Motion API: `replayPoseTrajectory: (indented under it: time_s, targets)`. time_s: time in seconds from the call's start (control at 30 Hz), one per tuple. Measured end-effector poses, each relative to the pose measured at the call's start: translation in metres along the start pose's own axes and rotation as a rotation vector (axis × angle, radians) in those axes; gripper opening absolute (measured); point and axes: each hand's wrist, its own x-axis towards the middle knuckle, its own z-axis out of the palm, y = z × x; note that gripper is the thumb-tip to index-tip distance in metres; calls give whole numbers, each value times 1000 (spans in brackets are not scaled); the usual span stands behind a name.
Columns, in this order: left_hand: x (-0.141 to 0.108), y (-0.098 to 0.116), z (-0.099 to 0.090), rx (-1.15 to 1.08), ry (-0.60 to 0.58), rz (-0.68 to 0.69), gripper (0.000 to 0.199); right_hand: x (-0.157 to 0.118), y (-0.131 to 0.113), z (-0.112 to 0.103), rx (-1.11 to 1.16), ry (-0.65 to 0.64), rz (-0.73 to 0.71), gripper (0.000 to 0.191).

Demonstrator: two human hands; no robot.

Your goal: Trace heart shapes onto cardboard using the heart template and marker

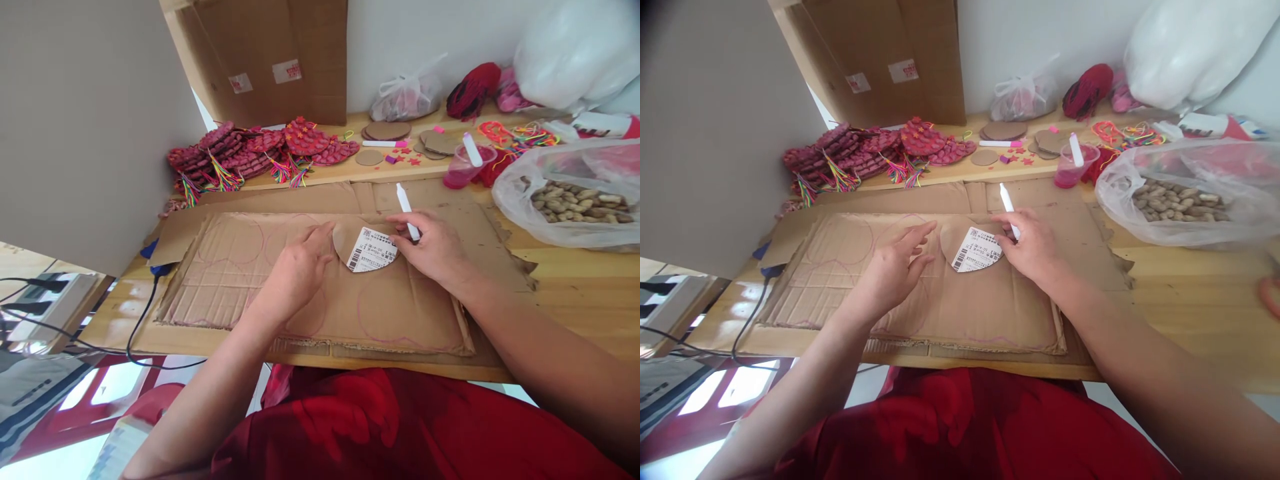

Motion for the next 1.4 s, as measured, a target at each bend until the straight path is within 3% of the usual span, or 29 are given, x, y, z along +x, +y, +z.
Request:
replayPoseTrajectory:
  time_s: [0.17,0.33,0.57,0.83,1.0,1.17,1.4]
  targets:
    - [29,3,-4,137,-120,44,56,-1,0,0,-15,12,-23,35]
    - [55,-8,0,224,-206,53,49,-2,1,2,11,29,-42,35]
    - [48,-26,25,291,-198,88,53,-2,5,7,67,14,-22,32]
    - [66,-18,3,325,-293,47,55,-2,7,6,43,-2,-64,33]
    - [79,-26,7,325,-250,13,47,-2,8,6,18,15,-82,32]
    - [72,-27,10,302,-205,-29,45,-9,2,4,-5,-13,-98,32]
    - [41,-31,-7,208,-212,2,39,-24,-11,2,-36,-91,-87,29]
